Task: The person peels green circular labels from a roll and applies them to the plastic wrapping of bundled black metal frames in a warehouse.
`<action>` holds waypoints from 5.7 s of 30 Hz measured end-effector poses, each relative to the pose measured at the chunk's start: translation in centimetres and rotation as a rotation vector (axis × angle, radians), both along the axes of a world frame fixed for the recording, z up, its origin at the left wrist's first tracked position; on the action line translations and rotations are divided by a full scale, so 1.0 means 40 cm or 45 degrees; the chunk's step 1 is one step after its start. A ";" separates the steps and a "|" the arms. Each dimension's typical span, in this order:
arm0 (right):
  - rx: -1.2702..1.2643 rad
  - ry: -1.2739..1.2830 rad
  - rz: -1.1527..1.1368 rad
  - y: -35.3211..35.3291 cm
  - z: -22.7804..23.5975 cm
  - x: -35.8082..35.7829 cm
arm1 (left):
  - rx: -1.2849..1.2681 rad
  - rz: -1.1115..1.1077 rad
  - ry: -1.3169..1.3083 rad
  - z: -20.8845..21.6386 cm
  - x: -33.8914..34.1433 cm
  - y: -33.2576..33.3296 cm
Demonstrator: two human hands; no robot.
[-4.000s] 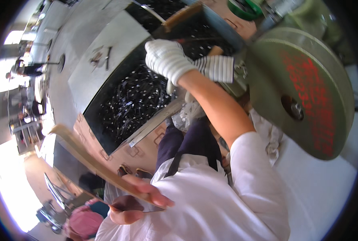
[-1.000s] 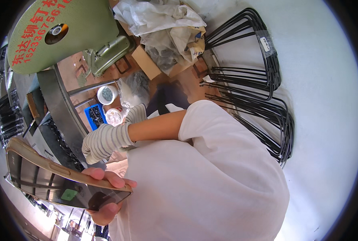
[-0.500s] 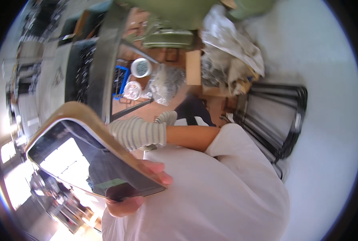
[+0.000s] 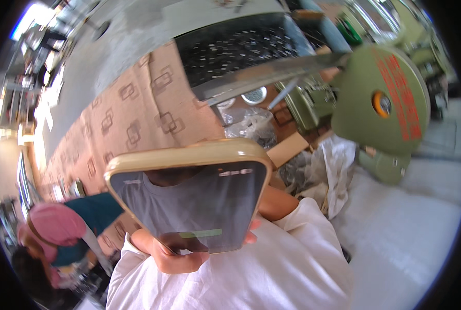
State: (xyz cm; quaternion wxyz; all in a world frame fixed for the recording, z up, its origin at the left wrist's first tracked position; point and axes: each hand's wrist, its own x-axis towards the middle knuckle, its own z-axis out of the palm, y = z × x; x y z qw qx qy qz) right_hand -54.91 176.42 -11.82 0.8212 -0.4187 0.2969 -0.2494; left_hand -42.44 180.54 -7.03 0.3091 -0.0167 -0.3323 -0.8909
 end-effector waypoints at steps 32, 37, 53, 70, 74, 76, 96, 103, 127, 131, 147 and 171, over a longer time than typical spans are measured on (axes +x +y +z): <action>0.090 -0.106 0.900 -0.380 0.063 0.463 | 0.109 1.559 0.113 0.003 0.102 -0.128; 0.138 -0.117 0.825 -0.426 0.069 0.583 | 0.142 1.518 -0.092 -0.006 0.250 -0.155; 0.109 -0.121 0.403 -0.576 0.083 0.844 | -0.226 1.197 0.095 0.012 0.626 -0.348; 0.091 -0.374 1.039 -0.890 0.057 1.190 | -0.349 1.564 -0.003 0.059 0.856 -0.614; 0.193 -0.075 1.273 -0.944 0.050 1.262 | -0.267 1.534 -0.191 0.064 0.907 -0.645; 0.004 -0.223 1.358 -0.965 0.032 1.271 | -0.245 1.508 -0.242 0.071 0.930 -0.667; 0.059 -0.045 1.301 -1.144 0.011 1.284 | -0.234 2.042 -0.184 0.017 0.935 -0.804; 0.252 -0.163 1.565 -1.057 -0.063 1.388 | 0.092 2.703 -0.180 0.043 0.881 -0.719; 0.016 -0.189 2.086 -0.683 0.010 1.399 | 0.532 3.381 -0.040 -0.105 0.762 -0.438; -0.028 -0.179 2.004 -0.686 0.015 1.395 | 0.531 3.260 -0.196 -0.108 0.774 -0.417; -0.087 -0.191 1.871 -0.703 0.029 1.396 | 0.516 3.082 -0.234 -0.073 0.818 -0.402; 0.030 -0.221 1.839 -0.683 0.047 1.372 | 0.473 3.045 -0.138 -0.079 0.810 -0.385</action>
